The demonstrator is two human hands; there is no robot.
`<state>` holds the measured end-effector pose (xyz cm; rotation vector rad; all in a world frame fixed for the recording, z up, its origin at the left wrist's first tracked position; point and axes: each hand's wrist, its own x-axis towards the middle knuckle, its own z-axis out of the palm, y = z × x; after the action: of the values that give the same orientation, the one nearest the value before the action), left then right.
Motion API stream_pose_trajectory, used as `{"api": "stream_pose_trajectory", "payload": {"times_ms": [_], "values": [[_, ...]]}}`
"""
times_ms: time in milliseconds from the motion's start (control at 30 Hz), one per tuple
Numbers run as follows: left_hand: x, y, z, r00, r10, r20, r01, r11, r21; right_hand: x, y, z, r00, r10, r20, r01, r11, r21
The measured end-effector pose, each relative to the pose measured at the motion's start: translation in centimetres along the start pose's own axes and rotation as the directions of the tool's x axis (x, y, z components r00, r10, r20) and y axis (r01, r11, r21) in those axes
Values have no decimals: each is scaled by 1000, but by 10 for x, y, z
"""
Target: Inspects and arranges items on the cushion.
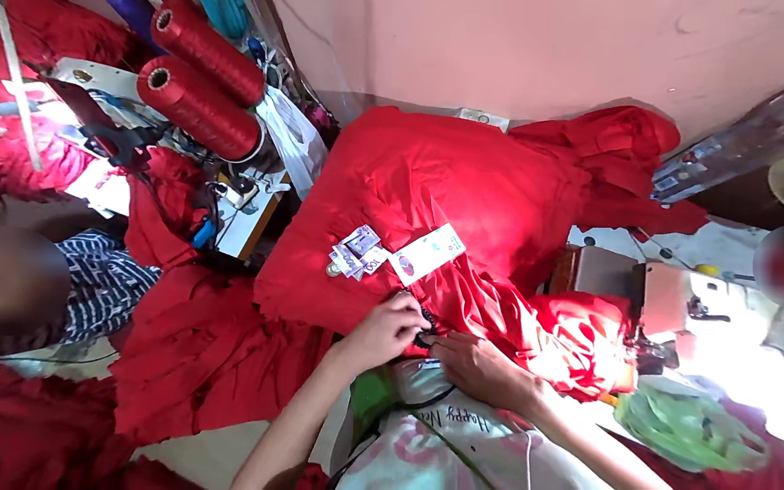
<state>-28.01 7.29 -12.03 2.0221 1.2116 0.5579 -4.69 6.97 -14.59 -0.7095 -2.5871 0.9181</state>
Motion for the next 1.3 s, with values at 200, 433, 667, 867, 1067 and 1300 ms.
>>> {"api": "stream_pose_trajectory", "payload": {"times_ms": [200,433,667,867,1067,1300], "values": [[47,29,6,749,-358,557,93,889,448,3,-4,-6,990,76,118,-80,996,25],[52,-9,37,800,-274,534,-24,875,483,9,-10,-15,937,217,275,-219,975,-26],[17,4,-26,988,-149,42,154,972,-178,8,-9,-15,941,235,243,-255,965,54],[2,4,-30,913,-408,-22,302,710,-636,9,-8,-15,956,191,224,-210,975,67],[3,2,-25,905,-416,-90,290,757,-585,7,-8,-12,968,175,179,-187,981,54],[7,11,-6,971,-229,-72,239,946,217,11,-8,-15,946,197,259,-211,977,28]]}}
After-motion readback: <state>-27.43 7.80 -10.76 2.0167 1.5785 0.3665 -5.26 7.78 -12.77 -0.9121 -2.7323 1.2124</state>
